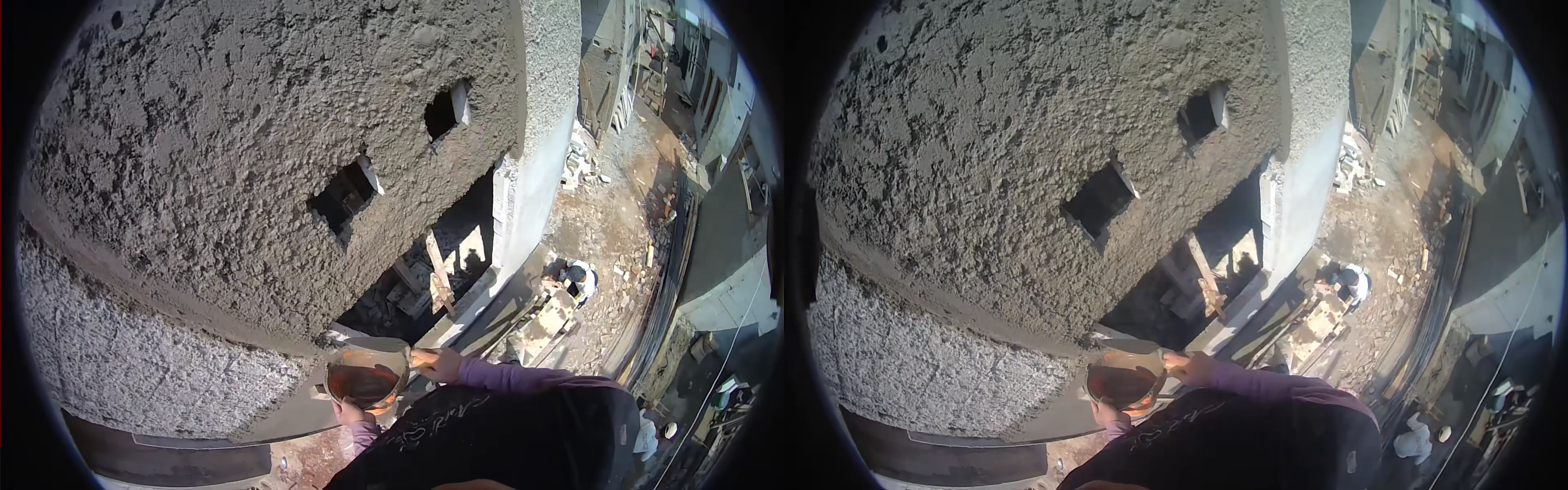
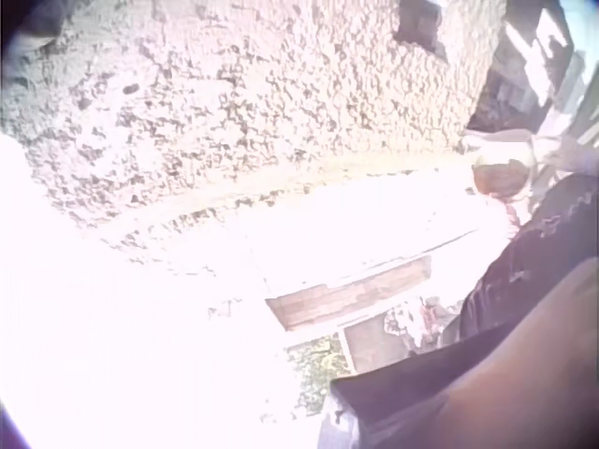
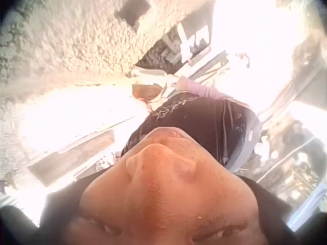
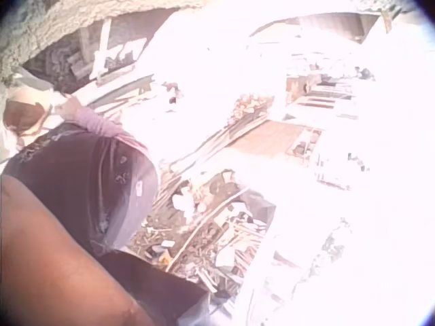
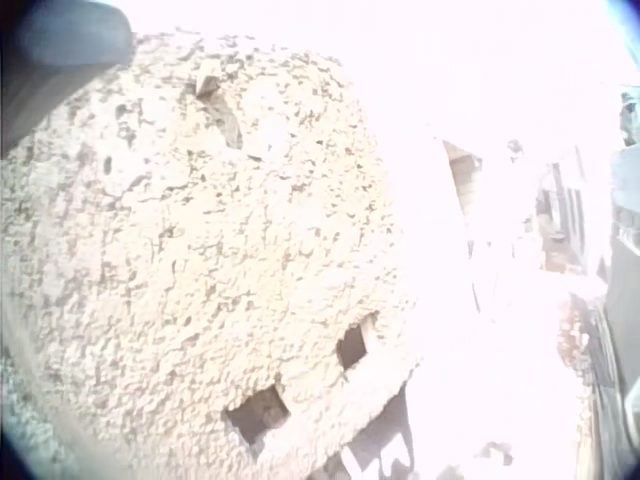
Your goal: The person scoops mortar from a bucket with a trowel, applies it onto an exterior wall, pours liquid from a plastic cup into the bucket, continues plastering the wall, and walks along the scaffolding planks.
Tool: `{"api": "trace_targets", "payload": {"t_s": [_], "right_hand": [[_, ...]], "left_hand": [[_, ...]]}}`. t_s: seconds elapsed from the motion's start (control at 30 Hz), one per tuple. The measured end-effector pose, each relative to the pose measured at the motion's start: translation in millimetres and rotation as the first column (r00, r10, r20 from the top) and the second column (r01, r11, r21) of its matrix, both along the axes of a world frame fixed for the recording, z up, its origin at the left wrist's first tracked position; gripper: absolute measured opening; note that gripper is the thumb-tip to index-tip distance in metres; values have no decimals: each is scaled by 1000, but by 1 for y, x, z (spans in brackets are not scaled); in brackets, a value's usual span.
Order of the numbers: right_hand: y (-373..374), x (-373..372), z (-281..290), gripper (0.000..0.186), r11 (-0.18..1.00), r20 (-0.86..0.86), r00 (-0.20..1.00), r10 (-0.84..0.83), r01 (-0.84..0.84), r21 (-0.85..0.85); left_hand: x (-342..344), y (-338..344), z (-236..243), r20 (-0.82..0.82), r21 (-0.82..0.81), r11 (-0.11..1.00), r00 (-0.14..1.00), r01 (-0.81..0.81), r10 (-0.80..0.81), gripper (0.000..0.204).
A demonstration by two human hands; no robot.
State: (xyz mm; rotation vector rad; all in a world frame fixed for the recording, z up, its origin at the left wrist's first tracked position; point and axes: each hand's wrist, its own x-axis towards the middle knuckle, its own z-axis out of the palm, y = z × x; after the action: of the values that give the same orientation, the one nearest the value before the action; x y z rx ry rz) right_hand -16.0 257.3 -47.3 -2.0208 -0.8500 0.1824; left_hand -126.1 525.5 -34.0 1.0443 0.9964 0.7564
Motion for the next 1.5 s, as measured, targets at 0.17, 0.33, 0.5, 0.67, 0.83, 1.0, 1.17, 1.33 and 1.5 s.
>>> {"api": "trace_targets", "payload": {"t_s": [0.17,0.33,0.5,0.67,0.83,1.0,1.17,1.33,1.5], "right_hand": [[-147,19,-63,49,891,-478,759,-442,310,-331],[-295,-68,-141,44,-36,-337,-281,-898,812,-582],[-336,-216,-158,56,-150,-449,-639,-624,662,-734],[-333,-487,-299,51,127,-201,-391,-898,206,-970],[-260,-351,-212,26,23,-505,-799,-326,527,-849],[-292,-325,-195,18,-179,-572,-780,-252,619,-765],[-355,-197,-103,24,-123,-553,-591,-587,741,-660],[-413,-142,-136,32,-2,-638,-468,-612,807,-591],[-464,-96,-194,33,391,-502,34,-864,673,-628]], "left_hand": [[17,35,-101,-469,386,761,821,521,-324,60],[71,17,-163,-478,199,590,603,783,-639,61],[115,-51,-144,-464,418,161,363,894,-808,61],[157,-235,-67,-182,-344,421,380,839,-907,50],[208,-286,-82,-182,-279,376,336,884,-924,46],[311,-486,-46,142,-618,0,112,786,-983,42],[440,-657,91,513,-593,-123,255,796,-820,98],[456,-662,75,393,-327,-88,51,941,-918,76],[376,-476,-75,-49,-321,-293,-325,901,-945,48]]}}
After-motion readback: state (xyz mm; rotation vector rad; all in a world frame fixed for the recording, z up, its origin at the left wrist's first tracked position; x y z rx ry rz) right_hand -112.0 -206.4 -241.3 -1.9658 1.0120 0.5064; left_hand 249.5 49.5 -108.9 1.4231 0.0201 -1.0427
